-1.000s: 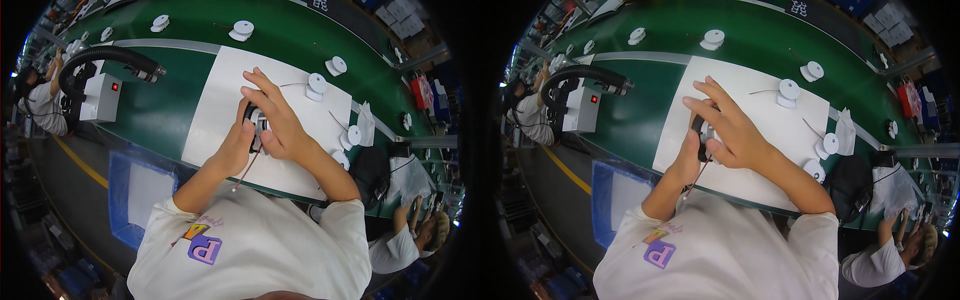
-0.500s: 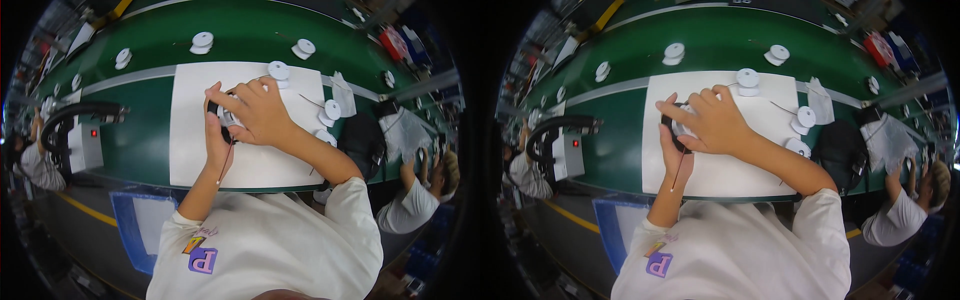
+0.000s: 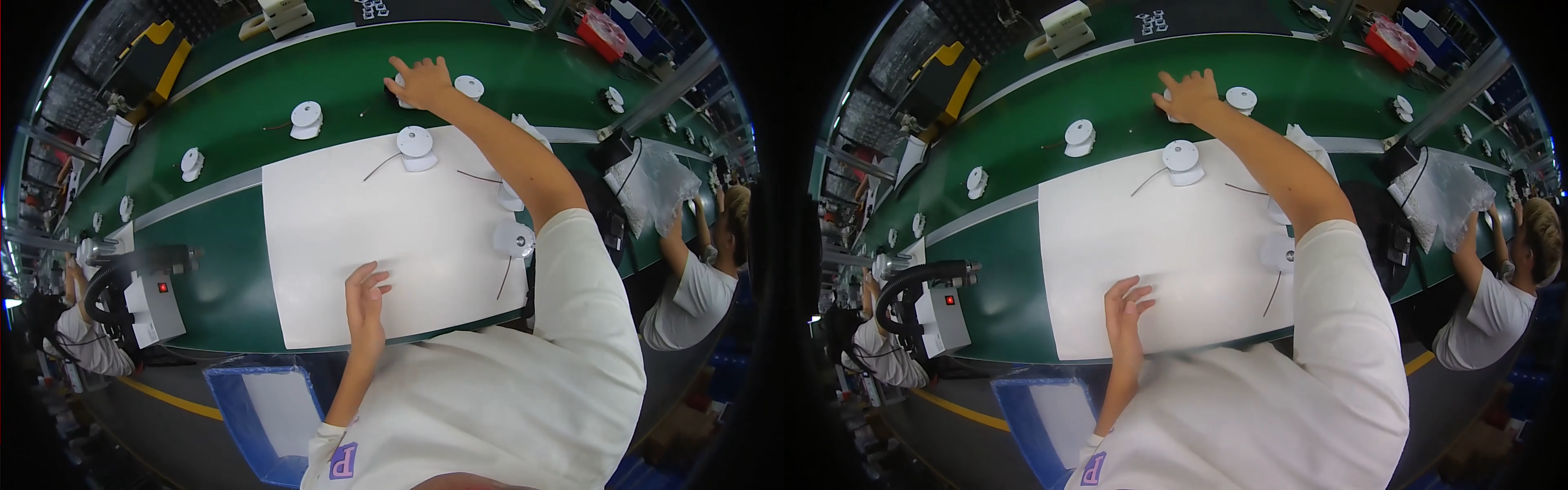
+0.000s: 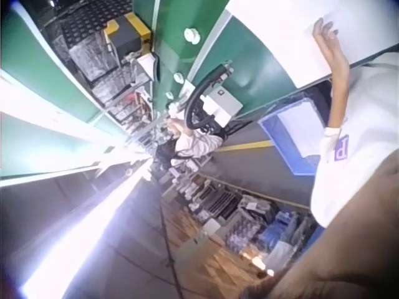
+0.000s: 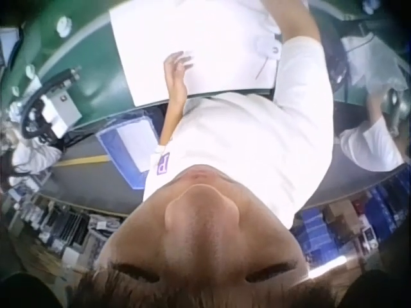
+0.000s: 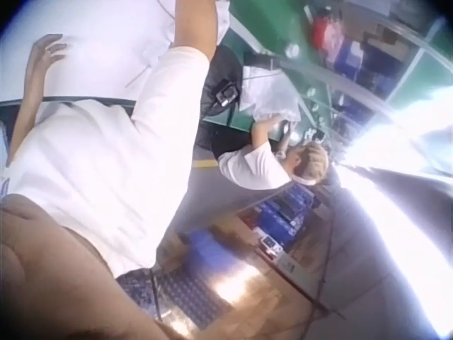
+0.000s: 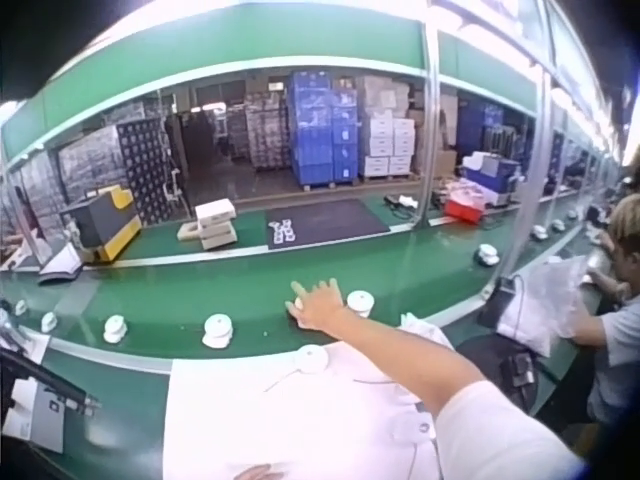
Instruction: The person assembles LED light fixtures by hand, connecting wires to an LED light base and attaching a plastic cover.
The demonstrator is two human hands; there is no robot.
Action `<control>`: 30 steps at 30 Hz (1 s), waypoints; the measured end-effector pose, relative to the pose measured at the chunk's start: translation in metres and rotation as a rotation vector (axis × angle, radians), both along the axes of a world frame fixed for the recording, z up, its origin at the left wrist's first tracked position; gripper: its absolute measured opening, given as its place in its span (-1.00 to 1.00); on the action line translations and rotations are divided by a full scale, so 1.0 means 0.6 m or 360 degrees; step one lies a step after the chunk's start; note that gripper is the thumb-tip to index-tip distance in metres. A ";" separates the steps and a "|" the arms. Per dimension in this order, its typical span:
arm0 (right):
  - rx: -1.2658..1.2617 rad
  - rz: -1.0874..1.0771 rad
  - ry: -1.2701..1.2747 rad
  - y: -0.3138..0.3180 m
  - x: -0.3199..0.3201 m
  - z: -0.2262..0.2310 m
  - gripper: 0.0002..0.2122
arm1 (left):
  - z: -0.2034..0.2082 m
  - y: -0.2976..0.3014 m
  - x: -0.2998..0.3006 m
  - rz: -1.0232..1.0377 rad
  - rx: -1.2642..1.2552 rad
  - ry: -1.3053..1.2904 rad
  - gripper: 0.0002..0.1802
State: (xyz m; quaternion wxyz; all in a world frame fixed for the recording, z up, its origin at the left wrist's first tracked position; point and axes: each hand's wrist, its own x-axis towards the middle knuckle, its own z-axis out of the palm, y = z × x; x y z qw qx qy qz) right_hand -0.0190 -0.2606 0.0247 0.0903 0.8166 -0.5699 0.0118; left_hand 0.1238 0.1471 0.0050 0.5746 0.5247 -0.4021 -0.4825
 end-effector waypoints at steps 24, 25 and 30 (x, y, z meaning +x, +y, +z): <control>0.0330 -0.0223 -0.0304 -0.006 -0.271 -0.007 -0.21 | -0.072 0.020 0.034 -0.0091 -0.0139 -0.0212 -0.74; 0.0390 -0.0234 -0.0308 -0.008 -0.267 0.003 -0.21 | -0.072 0.023 0.033 -0.0100 -0.0146 -0.0213 -0.74; 0.0747 -0.0261 -0.0272 0.060 -0.249 0.076 -0.22 | -0.064 0.027 0.035 -0.0054 -0.0140 -0.0259 -0.76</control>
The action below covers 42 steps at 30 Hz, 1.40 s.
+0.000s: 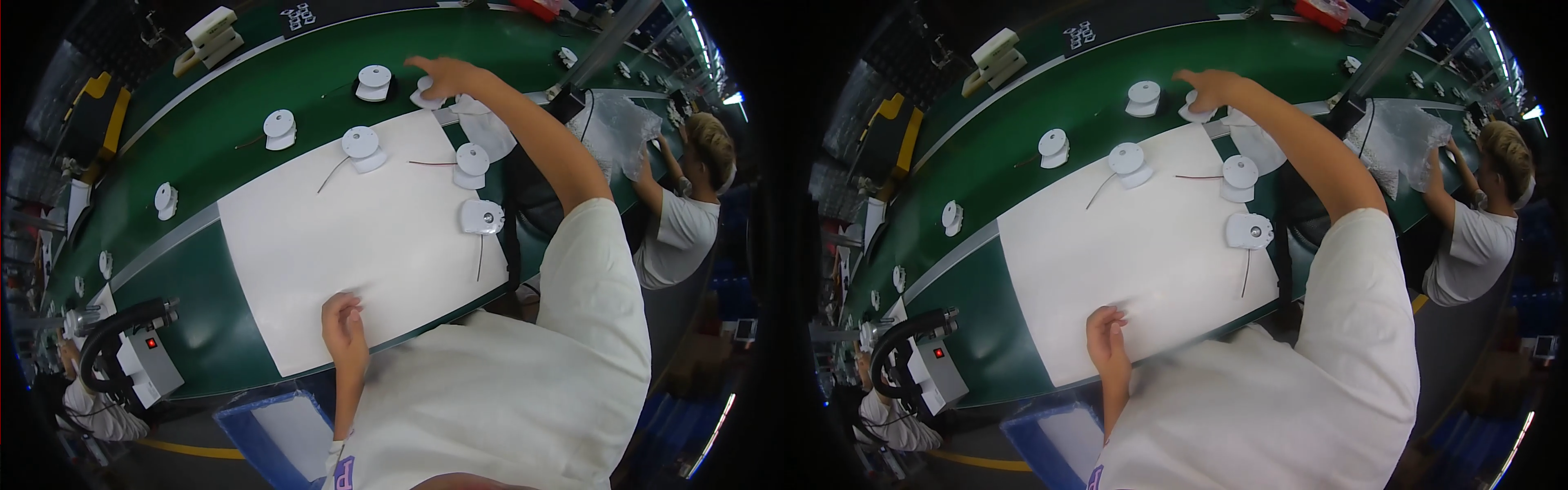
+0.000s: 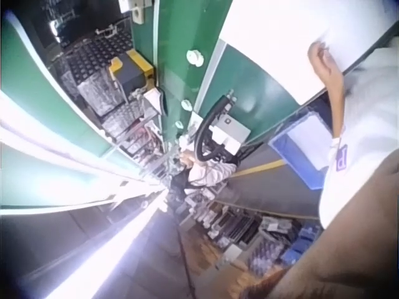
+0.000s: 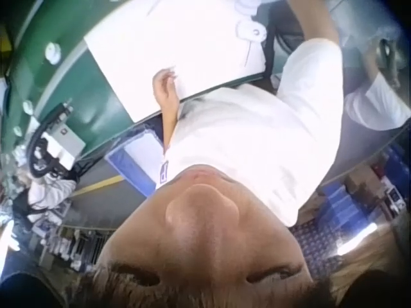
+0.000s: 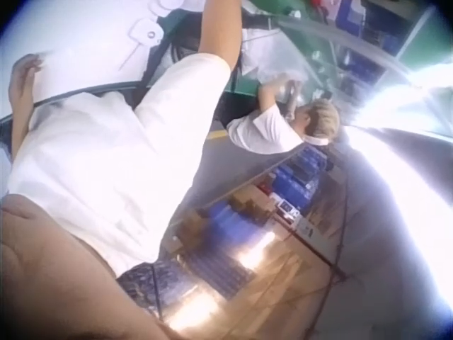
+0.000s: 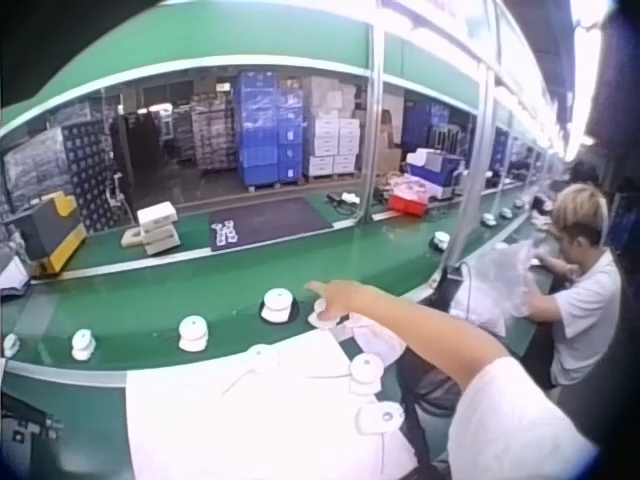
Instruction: The person assembles LED light fixtures by hand, connecting wires to an LED light base and attaching a plastic cover.
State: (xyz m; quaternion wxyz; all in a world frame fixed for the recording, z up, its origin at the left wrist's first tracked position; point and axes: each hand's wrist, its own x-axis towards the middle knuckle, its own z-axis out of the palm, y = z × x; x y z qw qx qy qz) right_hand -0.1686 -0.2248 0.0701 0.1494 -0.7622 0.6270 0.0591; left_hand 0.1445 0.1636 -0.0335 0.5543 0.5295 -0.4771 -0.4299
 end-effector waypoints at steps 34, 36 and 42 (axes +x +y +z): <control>-0.0598 0.1366 -0.0165 0.214 0.332 0.030 -0.33 | -0.246 0.388 0.395 0.2105 0.0651 -0.0421 -0.80; -0.0777 0.1396 -0.0220 0.244 0.347 0.027 -0.35 | -0.329 0.450 0.441 0.1814 0.1484 -0.0295 -0.44; -0.0390 0.1341 -0.0737 0.356 0.349 0.027 -0.56 | -0.436 0.398 0.428 0.1322 0.2057 -0.0607 -0.14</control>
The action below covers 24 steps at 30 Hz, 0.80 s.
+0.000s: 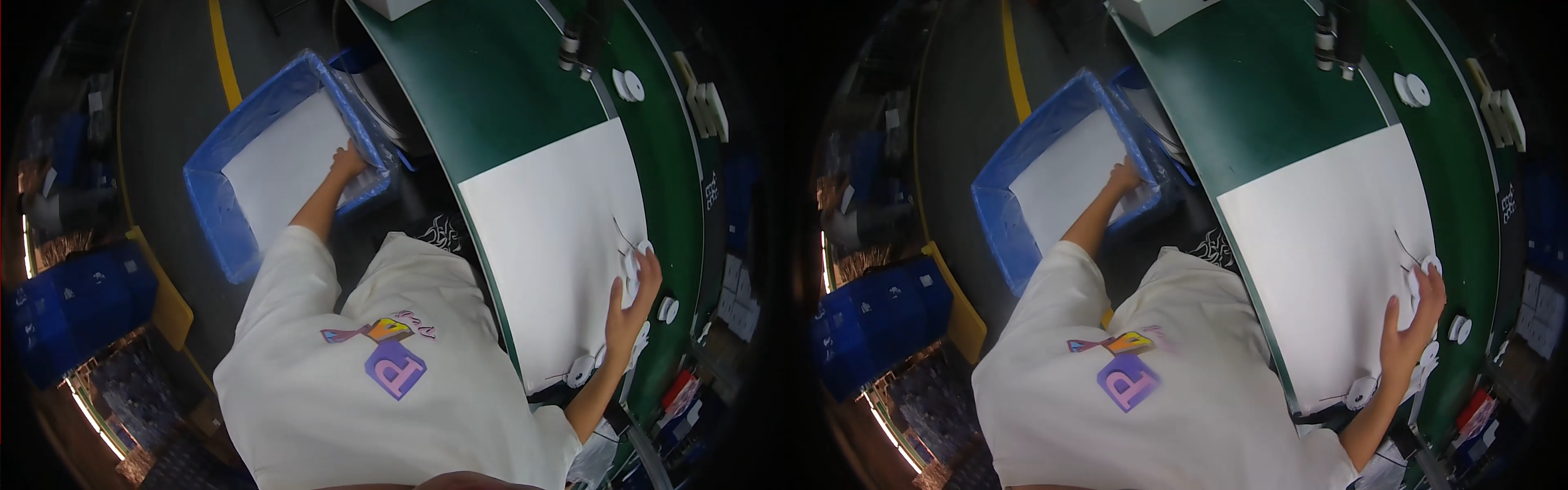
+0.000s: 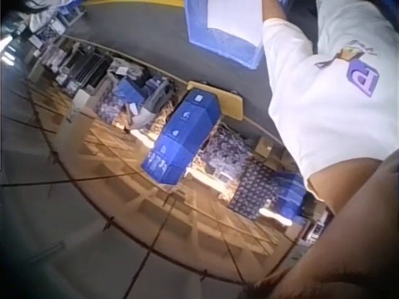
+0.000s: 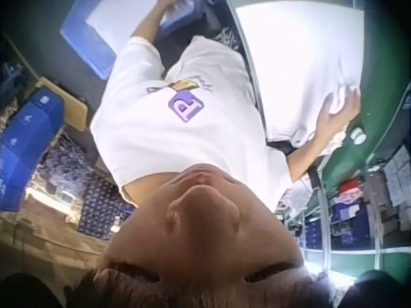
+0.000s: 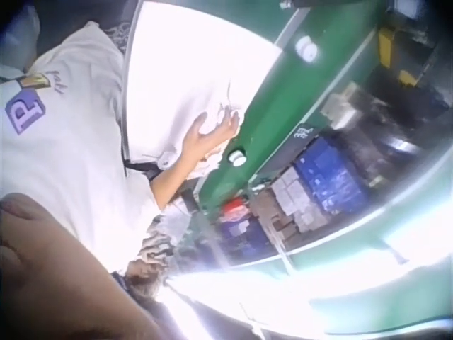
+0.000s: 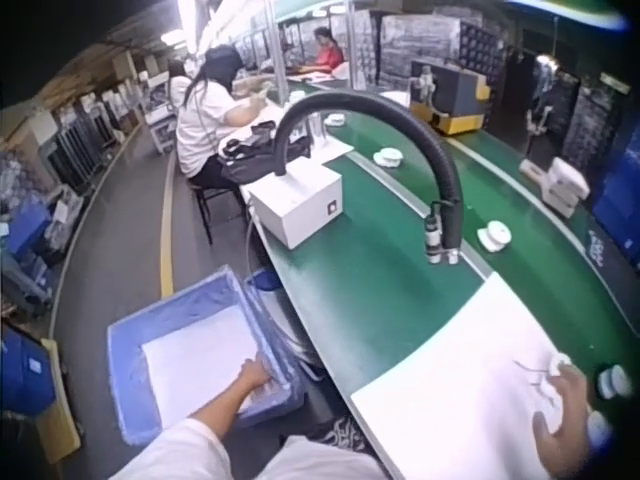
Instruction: The person assembles LED light fixtures by hand, connecting wires to an LED light base and attaching a plastic cover.
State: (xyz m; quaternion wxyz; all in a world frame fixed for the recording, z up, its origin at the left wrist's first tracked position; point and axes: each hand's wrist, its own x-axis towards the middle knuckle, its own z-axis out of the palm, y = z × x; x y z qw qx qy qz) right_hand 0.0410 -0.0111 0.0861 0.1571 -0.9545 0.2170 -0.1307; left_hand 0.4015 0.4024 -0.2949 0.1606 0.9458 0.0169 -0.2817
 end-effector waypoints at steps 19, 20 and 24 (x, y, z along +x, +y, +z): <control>0.0409 0.0413 0.0253 0.129 0.099 -0.017 -0.69 | -0.096 -0.042 -0.050 -0.0263 0.0711 0.0126 -0.13; 0.0402 0.0444 0.0253 0.128 0.105 -0.015 -0.68 | -0.098 -0.036 -0.048 -0.0226 0.0731 0.0103 -0.17; 0.0386 0.0454 0.0265 0.116 0.125 -0.005 -0.68 | -0.001 -0.042 -0.024 -0.0412 0.0563 0.0158 -0.20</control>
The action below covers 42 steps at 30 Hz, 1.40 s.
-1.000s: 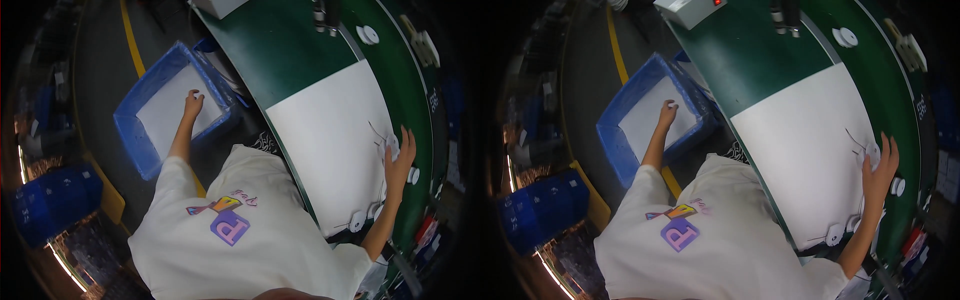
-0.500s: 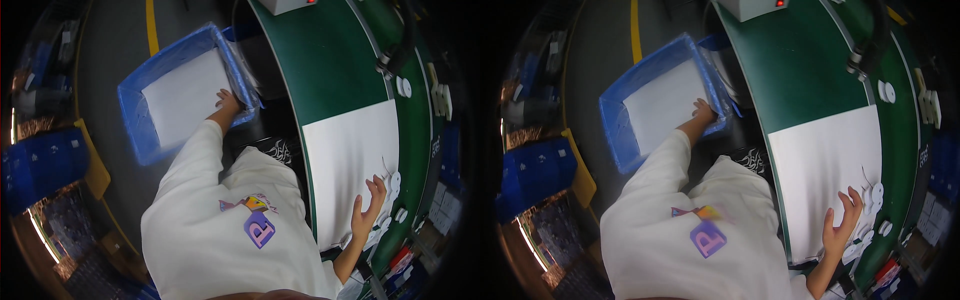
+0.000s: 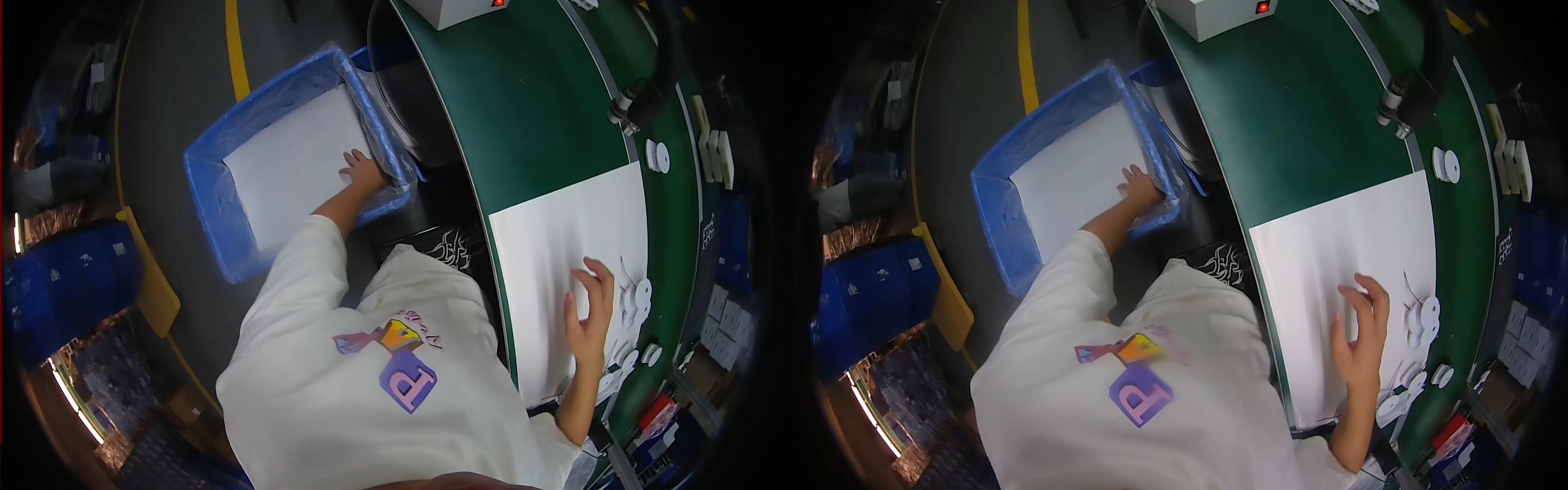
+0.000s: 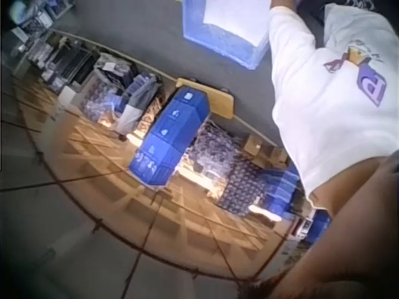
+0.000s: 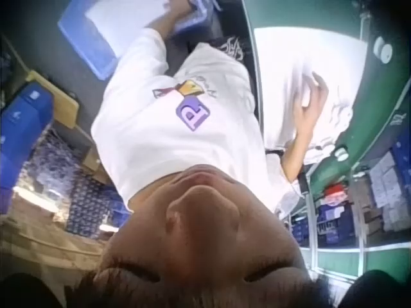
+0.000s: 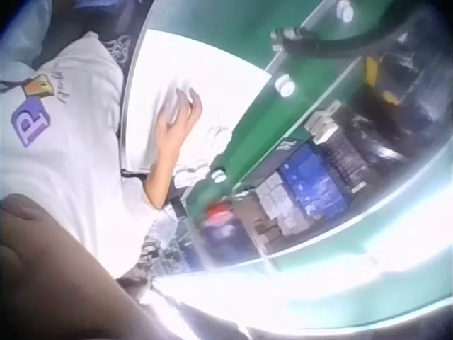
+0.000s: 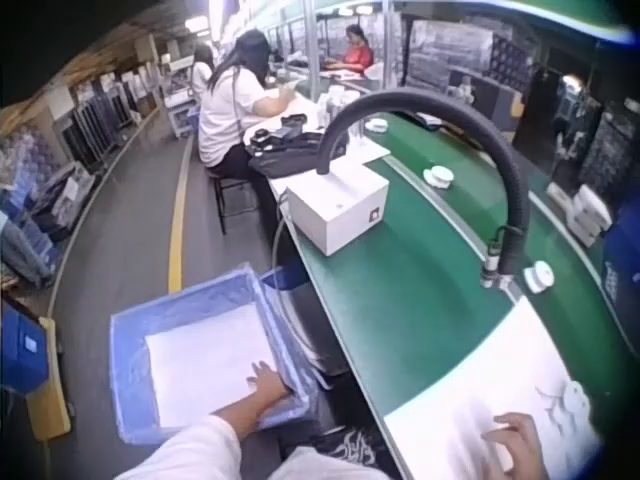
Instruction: The person assembles LED light fixtures by hand, connecting wires to an LED light base and attaching a plastic cover.
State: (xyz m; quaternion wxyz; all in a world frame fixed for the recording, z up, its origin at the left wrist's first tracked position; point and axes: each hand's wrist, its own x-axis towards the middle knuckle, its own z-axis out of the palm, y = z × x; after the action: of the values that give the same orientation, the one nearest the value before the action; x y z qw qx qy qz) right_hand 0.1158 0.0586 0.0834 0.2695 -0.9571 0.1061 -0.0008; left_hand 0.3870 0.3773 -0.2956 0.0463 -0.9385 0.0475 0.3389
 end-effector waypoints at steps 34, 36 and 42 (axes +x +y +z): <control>0.0951 0.0310 -0.0926 -0.018 0.217 0.162 -0.83 | 1.059 0.332 0.001 0.0441 -0.1069 -0.1169 -0.72; 0.0924 0.0283 -0.0927 -0.020 0.208 0.168 -0.83 | 1.061 0.366 0.035 0.0416 -0.1124 -0.1323 -0.71; 0.0919 0.0410 -0.1317 -0.028 0.201 0.132 -0.83 | 0.920 0.481 0.158 0.0387 -0.1437 -0.1102 -0.70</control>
State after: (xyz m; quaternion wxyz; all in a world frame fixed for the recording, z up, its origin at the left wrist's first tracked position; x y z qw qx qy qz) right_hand 0.2365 0.0416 0.1626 0.5398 -0.7688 -0.1319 -0.3166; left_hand 0.4819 0.6661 0.2565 -0.3849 -0.9201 0.0611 -0.0386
